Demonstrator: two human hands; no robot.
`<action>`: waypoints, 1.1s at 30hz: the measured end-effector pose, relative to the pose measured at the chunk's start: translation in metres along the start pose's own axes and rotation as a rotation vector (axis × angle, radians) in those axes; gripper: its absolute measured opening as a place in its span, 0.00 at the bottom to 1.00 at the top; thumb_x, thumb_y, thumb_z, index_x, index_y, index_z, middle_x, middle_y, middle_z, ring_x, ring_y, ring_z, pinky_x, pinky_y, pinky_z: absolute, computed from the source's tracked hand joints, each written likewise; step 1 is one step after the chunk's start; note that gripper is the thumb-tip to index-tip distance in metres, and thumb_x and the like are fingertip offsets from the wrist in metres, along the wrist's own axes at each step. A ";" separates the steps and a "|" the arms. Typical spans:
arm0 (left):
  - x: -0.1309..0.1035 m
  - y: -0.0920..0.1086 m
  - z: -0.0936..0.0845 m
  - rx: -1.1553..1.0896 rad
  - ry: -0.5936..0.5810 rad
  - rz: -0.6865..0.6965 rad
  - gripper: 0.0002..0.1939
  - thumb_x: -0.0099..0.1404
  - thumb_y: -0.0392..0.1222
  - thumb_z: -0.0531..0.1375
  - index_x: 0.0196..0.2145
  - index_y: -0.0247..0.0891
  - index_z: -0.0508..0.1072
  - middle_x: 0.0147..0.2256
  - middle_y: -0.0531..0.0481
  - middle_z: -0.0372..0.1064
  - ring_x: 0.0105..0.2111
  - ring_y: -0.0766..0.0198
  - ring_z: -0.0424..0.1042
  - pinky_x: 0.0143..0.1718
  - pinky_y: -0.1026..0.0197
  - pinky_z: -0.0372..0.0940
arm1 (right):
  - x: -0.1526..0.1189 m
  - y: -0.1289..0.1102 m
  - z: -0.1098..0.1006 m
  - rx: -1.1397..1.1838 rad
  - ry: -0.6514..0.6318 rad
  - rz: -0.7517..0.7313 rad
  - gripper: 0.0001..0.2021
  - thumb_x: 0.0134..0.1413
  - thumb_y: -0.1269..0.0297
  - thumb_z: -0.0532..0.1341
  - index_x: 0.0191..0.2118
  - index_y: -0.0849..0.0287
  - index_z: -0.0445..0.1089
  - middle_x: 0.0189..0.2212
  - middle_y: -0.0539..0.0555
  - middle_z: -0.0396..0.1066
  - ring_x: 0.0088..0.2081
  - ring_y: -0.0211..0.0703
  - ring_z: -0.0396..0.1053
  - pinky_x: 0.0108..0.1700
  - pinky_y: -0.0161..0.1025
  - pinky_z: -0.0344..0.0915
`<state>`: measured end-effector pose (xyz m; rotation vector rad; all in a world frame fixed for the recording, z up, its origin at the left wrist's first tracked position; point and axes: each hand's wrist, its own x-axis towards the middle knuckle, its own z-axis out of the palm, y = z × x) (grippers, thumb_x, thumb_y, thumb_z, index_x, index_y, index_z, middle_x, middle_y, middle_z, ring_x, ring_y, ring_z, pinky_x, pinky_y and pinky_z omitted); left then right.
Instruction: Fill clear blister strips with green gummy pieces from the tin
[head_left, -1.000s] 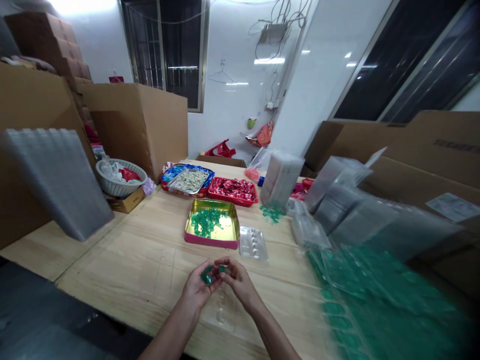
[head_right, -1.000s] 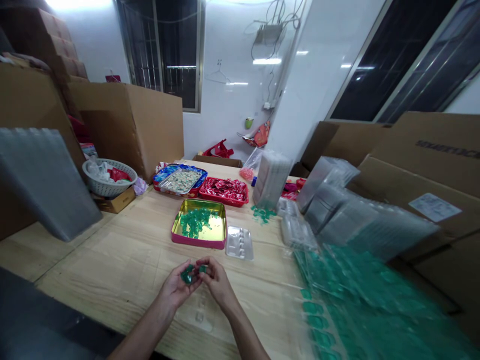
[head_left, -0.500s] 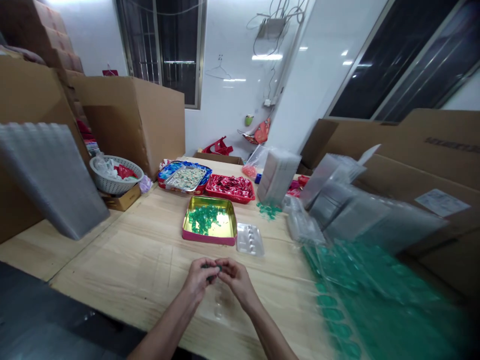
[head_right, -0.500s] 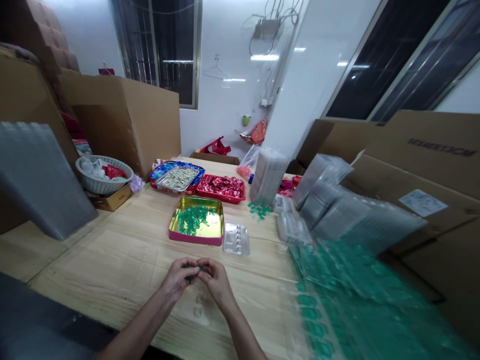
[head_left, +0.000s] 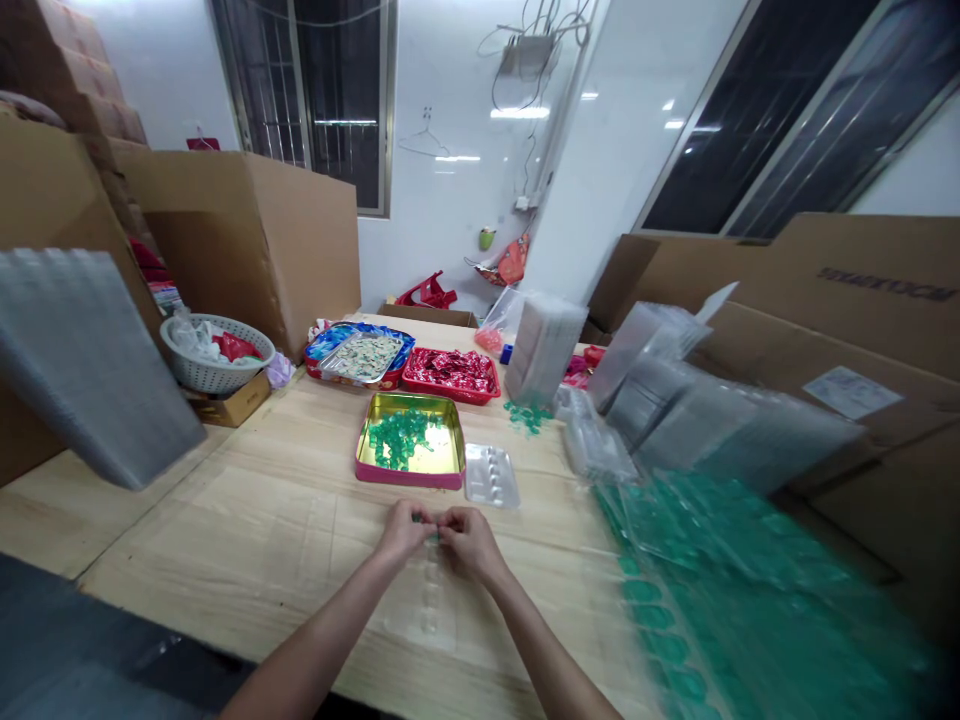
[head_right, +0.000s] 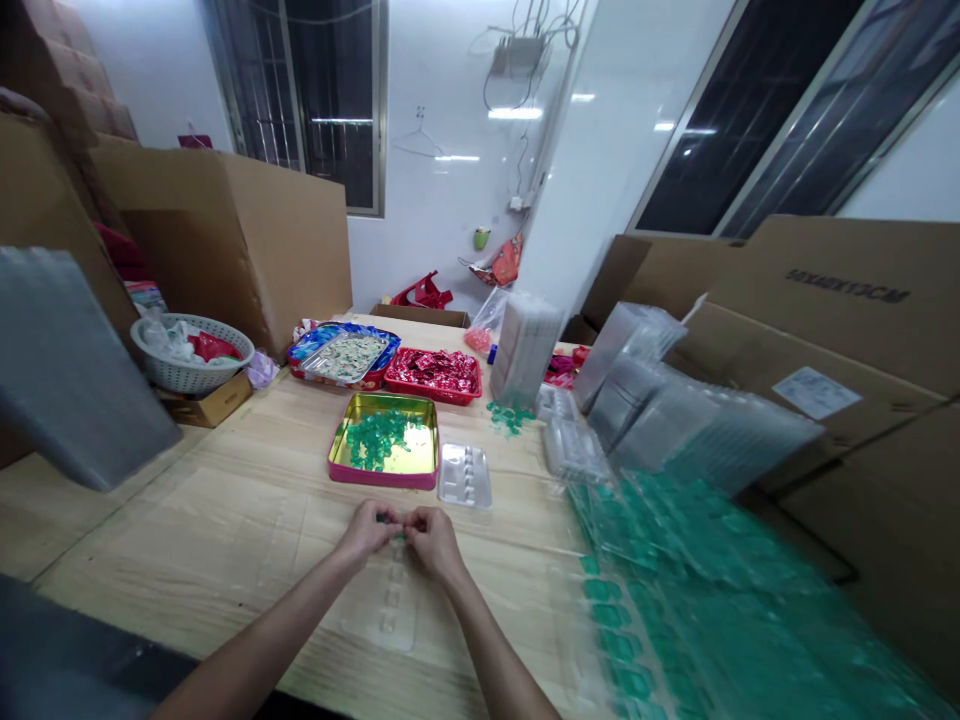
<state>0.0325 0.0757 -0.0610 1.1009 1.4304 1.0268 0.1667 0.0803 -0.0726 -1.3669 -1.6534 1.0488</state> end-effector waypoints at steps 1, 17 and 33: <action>0.001 -0.003 0.002 0.029 0.010 0.016 0.04 0.38 0.30 0.62 0.13 0.35 0.70 0.13 0.57 0.60 0.20 0.68 0.59 0.24 0.64 0.52 | -0.002 0.001 0.001 -0.041 0.012 -0.001 0.05 0.36 0.73 0.56 0.19 0.62 0.69 0.17 0.49 0.69 0.23 0.39 0.65 0.25 0.32 0.58; -0.009 0.013 -0.019 -0.338 -0.154 -0.212 0.23 0.50 0.60 0.56 0.26 0.34 0.68 0.18 0.53 0.64 0.17 0.70 0.59 0.19 0.67 0.46 | -0.013 -0.026 -0.005 -0.139 0.041 -0.225 0.10 0.44 0.75 0.54 0.31 0.61 0.71 0.28 0.53 0.71 0.29 0.40 0.68 0.32 0.34 0.62; -0.038 0.017 -0.019 -0.569 -0.230 -0.255 0.16 0.43 0.49 0.63 0.24 0.32 0.70 0.17 0.51 0.67 0.16 0.70 0.61 0.18 0.67 0.48 | -0.037 -0.047 -0.006 0.000 -0.073 -0.244 0.07 0.46 0.75 0.55 0.30 0.60 0.69 0.26 0.51 0.70 0.29 0.39 0.68 0.31 0.33 0.62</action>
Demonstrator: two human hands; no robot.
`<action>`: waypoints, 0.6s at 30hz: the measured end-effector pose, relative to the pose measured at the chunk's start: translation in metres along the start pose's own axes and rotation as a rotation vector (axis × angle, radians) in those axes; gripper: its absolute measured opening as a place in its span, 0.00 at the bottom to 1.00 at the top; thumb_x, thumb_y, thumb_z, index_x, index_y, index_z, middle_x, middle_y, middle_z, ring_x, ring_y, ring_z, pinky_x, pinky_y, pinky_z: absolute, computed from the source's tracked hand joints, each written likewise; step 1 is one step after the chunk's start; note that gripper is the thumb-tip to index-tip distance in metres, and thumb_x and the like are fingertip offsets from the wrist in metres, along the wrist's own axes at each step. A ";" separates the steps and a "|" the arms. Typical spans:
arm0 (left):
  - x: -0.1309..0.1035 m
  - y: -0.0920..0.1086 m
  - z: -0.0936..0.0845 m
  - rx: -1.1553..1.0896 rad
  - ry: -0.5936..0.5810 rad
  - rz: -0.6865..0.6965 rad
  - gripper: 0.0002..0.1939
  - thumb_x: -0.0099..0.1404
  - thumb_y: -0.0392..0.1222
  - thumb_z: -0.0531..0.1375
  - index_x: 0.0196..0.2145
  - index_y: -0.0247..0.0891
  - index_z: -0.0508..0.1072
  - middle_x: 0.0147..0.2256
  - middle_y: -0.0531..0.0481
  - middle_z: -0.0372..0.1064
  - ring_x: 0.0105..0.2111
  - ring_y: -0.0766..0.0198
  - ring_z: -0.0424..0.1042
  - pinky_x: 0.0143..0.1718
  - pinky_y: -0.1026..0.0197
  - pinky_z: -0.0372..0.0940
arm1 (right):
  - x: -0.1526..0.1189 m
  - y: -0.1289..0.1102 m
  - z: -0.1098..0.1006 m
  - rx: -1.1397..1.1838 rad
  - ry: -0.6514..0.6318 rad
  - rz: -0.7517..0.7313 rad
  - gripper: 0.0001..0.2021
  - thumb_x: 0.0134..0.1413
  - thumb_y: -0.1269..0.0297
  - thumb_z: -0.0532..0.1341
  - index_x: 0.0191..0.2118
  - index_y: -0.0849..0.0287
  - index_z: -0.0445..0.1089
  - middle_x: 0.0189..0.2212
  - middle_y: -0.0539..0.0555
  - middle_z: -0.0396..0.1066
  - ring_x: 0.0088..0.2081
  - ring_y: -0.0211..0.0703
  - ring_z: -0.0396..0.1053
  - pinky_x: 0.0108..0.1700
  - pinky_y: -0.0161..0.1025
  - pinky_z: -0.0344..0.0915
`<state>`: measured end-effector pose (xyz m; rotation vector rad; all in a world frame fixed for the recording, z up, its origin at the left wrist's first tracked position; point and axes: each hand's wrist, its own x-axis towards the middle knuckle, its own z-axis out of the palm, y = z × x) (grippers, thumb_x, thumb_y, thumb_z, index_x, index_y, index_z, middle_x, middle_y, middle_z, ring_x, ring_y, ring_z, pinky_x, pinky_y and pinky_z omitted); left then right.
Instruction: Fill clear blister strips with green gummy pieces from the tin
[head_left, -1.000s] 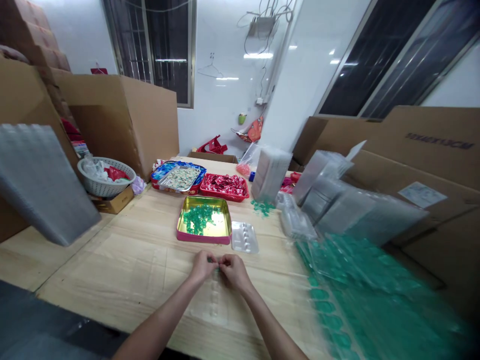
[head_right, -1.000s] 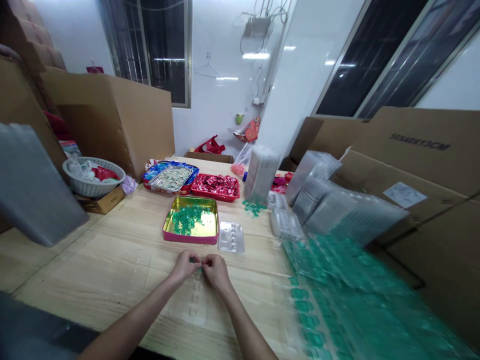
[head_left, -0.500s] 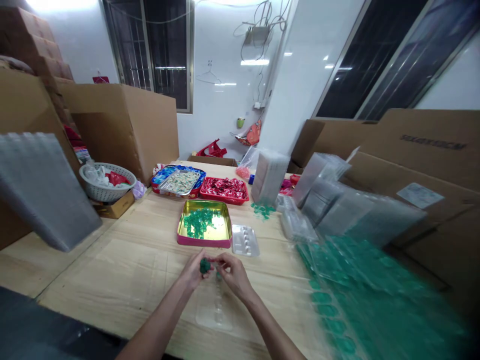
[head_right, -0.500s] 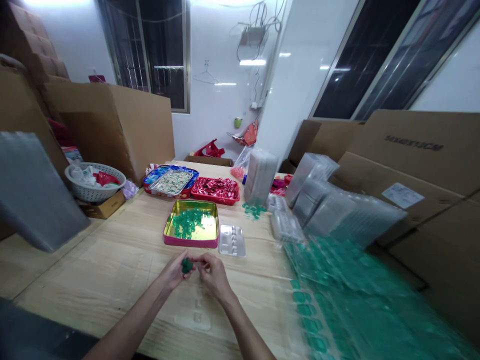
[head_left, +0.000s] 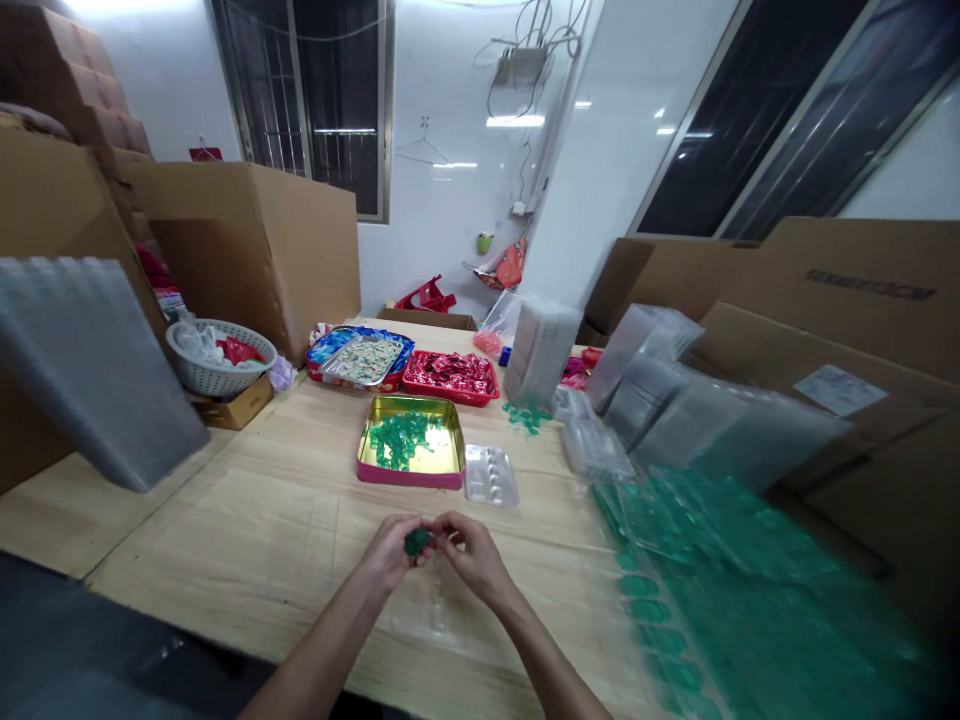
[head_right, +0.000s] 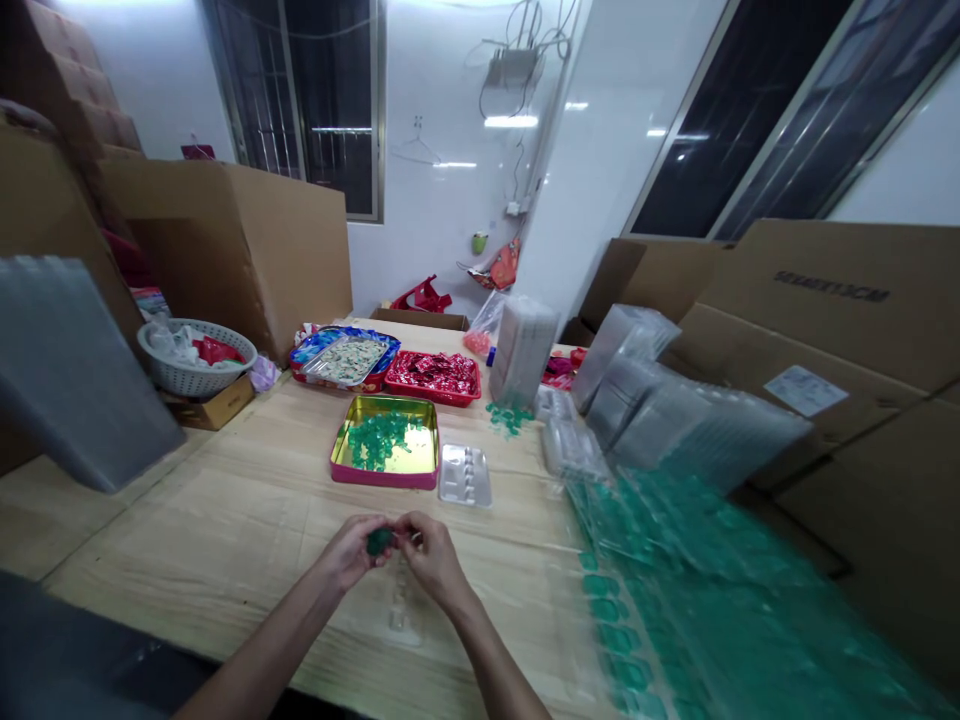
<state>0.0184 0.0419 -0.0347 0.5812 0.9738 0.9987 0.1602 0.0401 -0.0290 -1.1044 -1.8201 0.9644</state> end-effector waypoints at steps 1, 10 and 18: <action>-0.001 -0.001 0.001 -0.011 0.000 0.001 0.16 0.44 0.50 0.63 0.24 0.32 0.70 0.17 0.51 0.67 0.16 0.70 0.61 0.18 0.66 0.48 | -0.002 -0.001 -0.001 -0.011 -0.003 -0.005 0.08 0.44 0.75 0.56 0.31 0.60 0.70 0.27 0.51 0.70 0.30 0.40 0.68 0.31 0.33 0.62; -0.011 -0.005 0.005 0.018 -0.015 0.012 0.13 0.44 0.46 0.63 0.24 0.33 0.69 0.21 0.49 0.70 0.18 0.68 0.64 0.17 0.66 0.50 | -0.014 -0.008 0.008 -0.231 0.028 -0.099 0.09 0.40 0.78 0.57 0.29 0.59 0.69 0.27 0.51 0.68 0.32 0.41 0.64 0.36 0.36 0.60; -0.008 -0.007 -0.001 0.235 0.015 0.055 0.15 0.39 0.44 0.65 0.25 0.34 0.68 0.17 0.55 0.64 0.17 0.70 0.62 0.19 0.66 0.52 | -0.006 0.016 0.001 0.305 -0.017 0.255 0.08 0.40 0.63 0.63 0.27 0.62 0.70 0.18 0.48 0.66 0.21 0.36 0.62 0.24 0.32 0.57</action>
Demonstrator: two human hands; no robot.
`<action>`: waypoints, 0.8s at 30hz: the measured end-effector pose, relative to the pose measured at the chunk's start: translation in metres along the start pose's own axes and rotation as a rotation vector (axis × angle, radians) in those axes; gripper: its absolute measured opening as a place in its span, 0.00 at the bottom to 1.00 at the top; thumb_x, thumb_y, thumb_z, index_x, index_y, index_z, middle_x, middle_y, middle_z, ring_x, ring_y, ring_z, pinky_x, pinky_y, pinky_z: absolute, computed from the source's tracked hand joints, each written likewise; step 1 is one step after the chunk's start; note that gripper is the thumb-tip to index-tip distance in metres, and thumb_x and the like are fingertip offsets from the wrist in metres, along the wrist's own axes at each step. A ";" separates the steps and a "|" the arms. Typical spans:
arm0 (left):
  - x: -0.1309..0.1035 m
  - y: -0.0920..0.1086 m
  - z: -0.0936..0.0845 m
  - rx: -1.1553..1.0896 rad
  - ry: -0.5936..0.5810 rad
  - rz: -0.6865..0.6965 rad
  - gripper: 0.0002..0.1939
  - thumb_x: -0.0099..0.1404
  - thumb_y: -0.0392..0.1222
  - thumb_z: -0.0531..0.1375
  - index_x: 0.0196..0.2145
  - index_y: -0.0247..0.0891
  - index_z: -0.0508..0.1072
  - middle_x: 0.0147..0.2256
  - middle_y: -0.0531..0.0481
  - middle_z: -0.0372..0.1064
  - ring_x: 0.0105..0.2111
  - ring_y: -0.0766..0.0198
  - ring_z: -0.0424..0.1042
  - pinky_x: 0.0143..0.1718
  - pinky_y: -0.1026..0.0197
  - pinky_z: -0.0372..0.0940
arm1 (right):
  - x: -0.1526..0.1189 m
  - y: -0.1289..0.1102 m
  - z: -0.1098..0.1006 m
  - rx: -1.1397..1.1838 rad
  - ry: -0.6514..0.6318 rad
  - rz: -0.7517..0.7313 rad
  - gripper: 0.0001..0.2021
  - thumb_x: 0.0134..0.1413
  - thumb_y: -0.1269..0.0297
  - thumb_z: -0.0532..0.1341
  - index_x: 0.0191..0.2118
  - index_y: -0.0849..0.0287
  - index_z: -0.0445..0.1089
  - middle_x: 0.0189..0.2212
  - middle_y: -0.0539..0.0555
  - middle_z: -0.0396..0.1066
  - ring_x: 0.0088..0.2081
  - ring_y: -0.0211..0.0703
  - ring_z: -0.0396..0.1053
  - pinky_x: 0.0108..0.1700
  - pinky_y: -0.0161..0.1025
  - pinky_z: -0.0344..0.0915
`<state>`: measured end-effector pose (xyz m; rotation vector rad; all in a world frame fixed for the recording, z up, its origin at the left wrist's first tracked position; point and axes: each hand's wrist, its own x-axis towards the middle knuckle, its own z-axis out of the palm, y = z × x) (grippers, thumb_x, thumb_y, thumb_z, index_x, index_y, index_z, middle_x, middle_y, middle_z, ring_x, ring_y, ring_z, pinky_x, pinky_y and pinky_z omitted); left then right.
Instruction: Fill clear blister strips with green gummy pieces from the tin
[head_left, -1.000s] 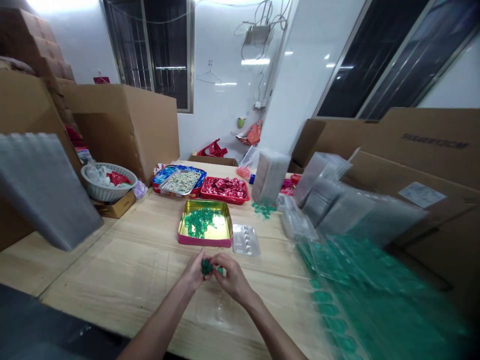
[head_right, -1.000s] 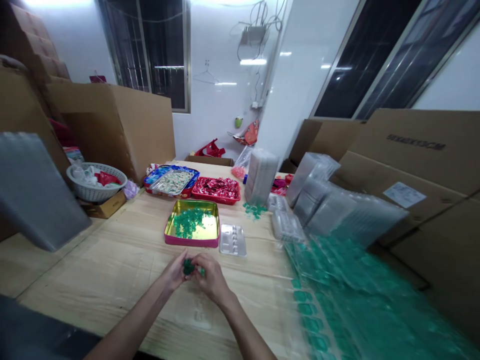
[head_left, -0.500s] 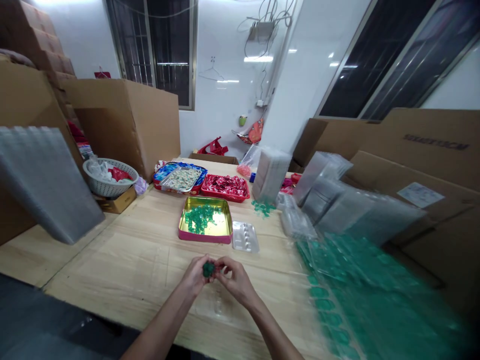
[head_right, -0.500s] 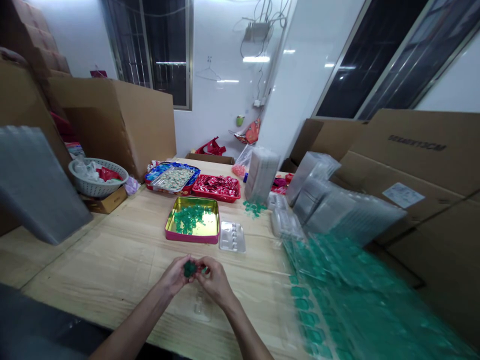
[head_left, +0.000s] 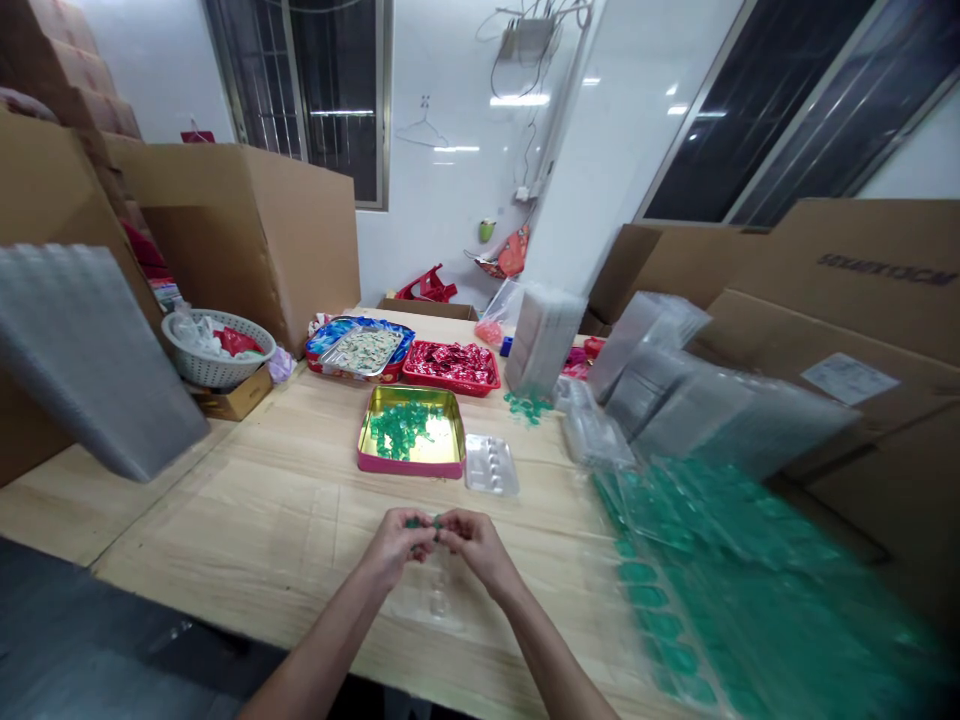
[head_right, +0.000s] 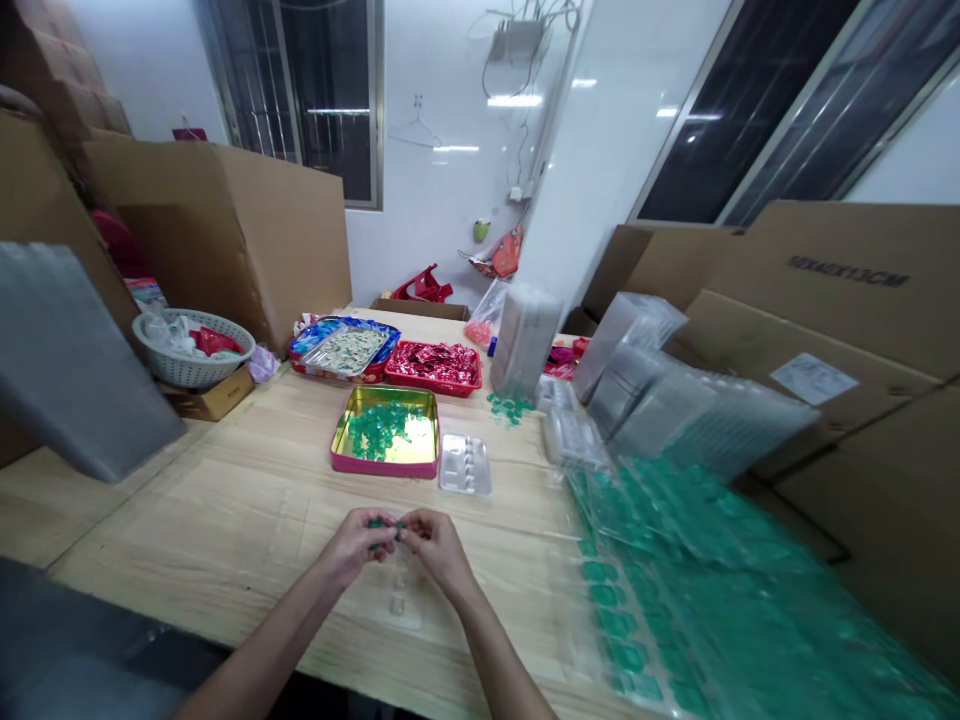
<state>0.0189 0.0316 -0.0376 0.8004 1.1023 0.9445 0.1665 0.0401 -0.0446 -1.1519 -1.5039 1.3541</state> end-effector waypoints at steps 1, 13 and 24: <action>0.002 -0.002 0.000 0.033 0.017 0.016 0.15 0.38 0.43 0.65 0.23 0.34 0.67 0.16 0.56 0.62 0.16 0.72 0.60 0.19 0.67 0.51 | 0.001 0.004 -0.002 0.071 -0.016 0.043 0.10 0.38 0.61 0.64 0.28 0.62 0.70 0.17 0.48 0.66 0.21 0.35 0.62 0.24 0.32 0.57; 0.026 -0.025 0.008 0.371 0.249 0.194 0.05 0.36 0.33 0.62 0.15 0.37 0.69 0.17 0.55 0.61 0.26 0.64 0.62 0.28 0.64 0.53 | 0.009 0.029 -0.001 -0.453 0.165 0.005 0.06 0.41 0.71 0.57 0.20 0.61 0.69 0.19 0.51 0.69 0.24 0.40 0.65 0.28 0.33 0.57; 0.019 -0.007 -0.004 0.187 0.147 0.019 0.24 0.50 0.61 0.52 0.27 0.35 0.70 0.17 0.56 0.56 0.16 0.69 0.54 0.18 0.65 0.42 | 0.002 0.008 0.005 -0.511 0.204 -0.169 0.06 0.45 0.72 0.55 0.25 0.60 0.69 0.23 0.51 0.68 0.26 0.39 0.65 0.29 0.33 0.59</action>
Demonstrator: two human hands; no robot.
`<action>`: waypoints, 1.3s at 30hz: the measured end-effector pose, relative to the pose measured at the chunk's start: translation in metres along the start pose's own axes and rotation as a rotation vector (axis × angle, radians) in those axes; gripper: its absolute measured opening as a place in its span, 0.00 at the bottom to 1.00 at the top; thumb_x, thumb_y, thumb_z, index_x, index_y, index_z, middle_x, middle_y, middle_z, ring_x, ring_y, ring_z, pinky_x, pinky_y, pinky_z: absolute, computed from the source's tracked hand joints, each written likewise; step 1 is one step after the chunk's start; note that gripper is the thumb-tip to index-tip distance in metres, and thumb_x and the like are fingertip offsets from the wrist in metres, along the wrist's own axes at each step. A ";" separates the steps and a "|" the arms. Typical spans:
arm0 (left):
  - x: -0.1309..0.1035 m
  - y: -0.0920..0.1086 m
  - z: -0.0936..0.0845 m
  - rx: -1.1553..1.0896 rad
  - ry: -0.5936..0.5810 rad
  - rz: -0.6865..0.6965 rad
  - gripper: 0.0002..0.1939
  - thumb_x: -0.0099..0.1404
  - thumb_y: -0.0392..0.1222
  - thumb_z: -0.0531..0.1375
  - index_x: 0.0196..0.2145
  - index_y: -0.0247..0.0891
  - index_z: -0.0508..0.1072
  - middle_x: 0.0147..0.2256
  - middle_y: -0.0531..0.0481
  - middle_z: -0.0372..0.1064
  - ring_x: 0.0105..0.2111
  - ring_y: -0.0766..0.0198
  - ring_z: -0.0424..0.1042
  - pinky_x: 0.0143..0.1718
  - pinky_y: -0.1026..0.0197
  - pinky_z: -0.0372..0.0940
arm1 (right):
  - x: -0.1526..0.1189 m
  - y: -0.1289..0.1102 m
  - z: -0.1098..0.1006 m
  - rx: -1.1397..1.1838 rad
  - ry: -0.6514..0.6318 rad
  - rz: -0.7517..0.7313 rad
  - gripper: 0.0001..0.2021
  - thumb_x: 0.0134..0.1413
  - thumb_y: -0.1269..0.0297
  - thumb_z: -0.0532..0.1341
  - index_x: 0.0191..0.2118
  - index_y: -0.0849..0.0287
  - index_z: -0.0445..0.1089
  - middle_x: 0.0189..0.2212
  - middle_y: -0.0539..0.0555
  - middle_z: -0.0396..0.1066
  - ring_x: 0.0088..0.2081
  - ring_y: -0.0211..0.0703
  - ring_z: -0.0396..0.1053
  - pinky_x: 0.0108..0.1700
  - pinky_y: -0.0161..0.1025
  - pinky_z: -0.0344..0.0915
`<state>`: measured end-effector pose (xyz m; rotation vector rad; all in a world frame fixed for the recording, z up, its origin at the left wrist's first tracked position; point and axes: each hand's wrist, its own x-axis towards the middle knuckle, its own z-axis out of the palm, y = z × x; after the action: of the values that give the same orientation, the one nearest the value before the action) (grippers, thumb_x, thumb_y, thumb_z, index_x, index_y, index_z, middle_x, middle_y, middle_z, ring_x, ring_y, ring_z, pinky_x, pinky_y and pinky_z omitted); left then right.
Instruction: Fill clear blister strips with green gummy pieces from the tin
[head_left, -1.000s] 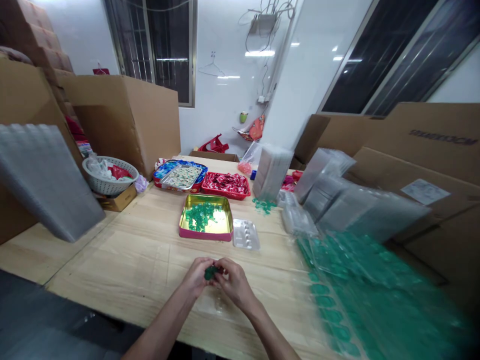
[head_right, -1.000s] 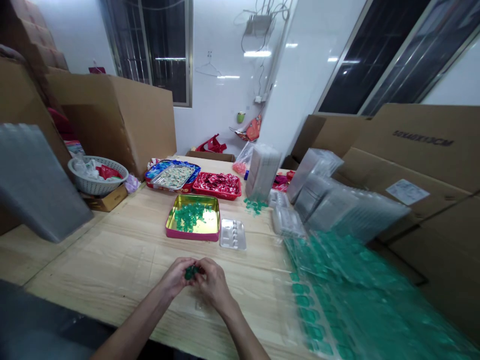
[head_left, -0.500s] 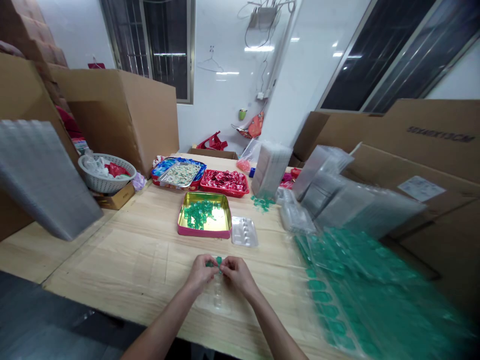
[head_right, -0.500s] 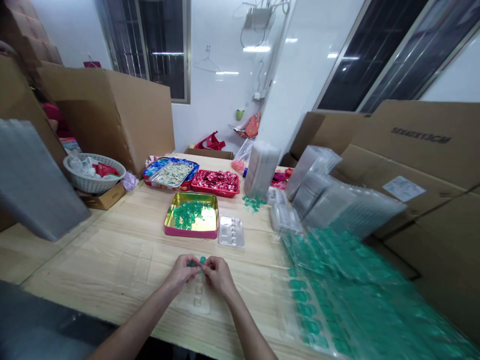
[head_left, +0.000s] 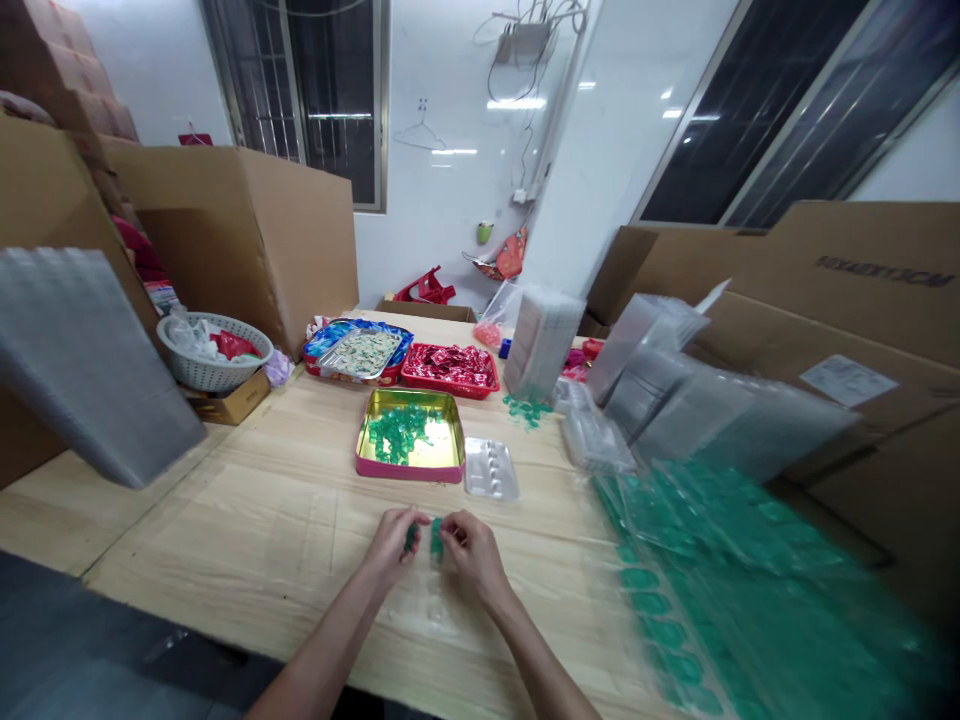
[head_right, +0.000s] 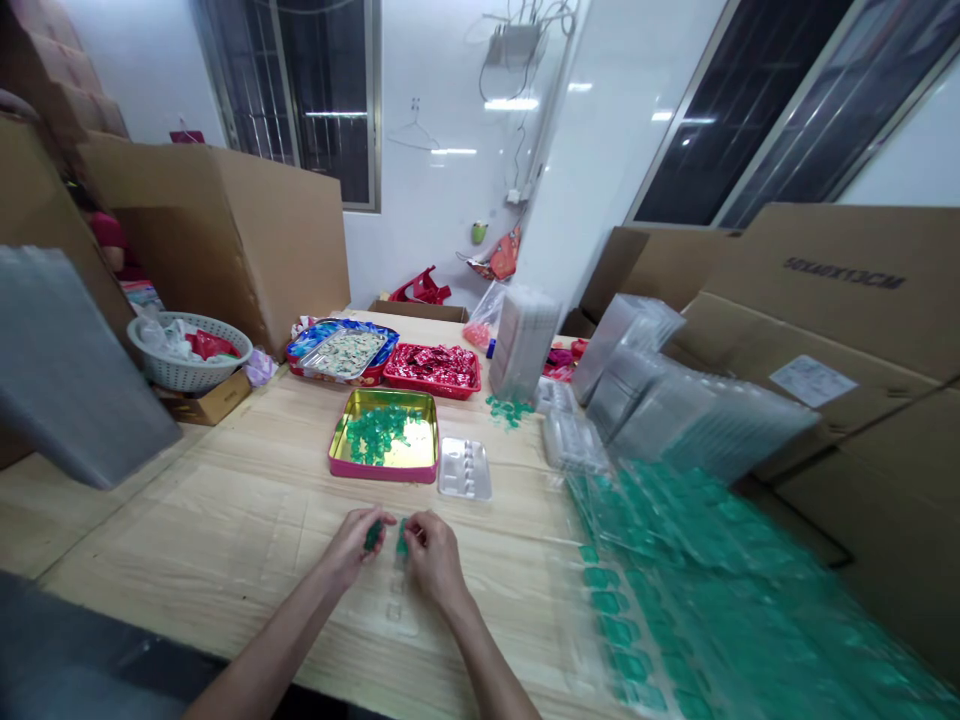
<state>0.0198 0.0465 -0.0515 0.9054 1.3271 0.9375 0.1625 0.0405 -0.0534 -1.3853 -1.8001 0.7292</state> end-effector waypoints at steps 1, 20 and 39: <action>-0.003 0.003 -0.001 -0.060 -0.031 -0.040 0.28 0.51 0.64 0.49 0.29 0.35 0.70 0.17 0.55 0.57 0.15 0.70 0.54 0.17 0.66 0.41 | -0.001 -0.008 -0.001 0.040 -0.010 -0.046 0.06 0.45 0.72 0.55 0.26 0.60 0.69 0.24 0.51 0.68 0.27 0.39 0.66 0.29 0.33 0.60; -0.032 0.002 -0.001 -0.224 -0.177 0.008 0.11 0.39 0.35 0.63 0.26 0.34 0.70 0.18 0.57 0.62 0.16 0.75 0.54 0.18 0.67 0.42 | -0.011 -0.007 -0.008 0.791 -0.215 0.430 0.14 0.32 0.59 0.67 0.26 0.61 0.67 0.17 0.47 0.68 0.19 0.34 0.65 0.26 0.34 0.64; -0.007 -0.032 0.010 0.180 0.155 0.282 0.06 0.41 0.28 0.59 0.17 0.37 0.70 0.19 0.54 0.65 0.26 0.64 0.62 0.31 0.63 0.55 | -0.020 0.010 0.010 -0.087 -0.077 0.164 0.06 0.40 0.74 0.56 0.21 0.60 0.70 0.18 0.50 0.69 0.23 0.38 0.65 0.26 0.31 0.55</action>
<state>0.0310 0.0279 -0.0783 1.2012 1.4570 1.1362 0.1627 0.0242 -0.0712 -1.5967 -1.8109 0.8070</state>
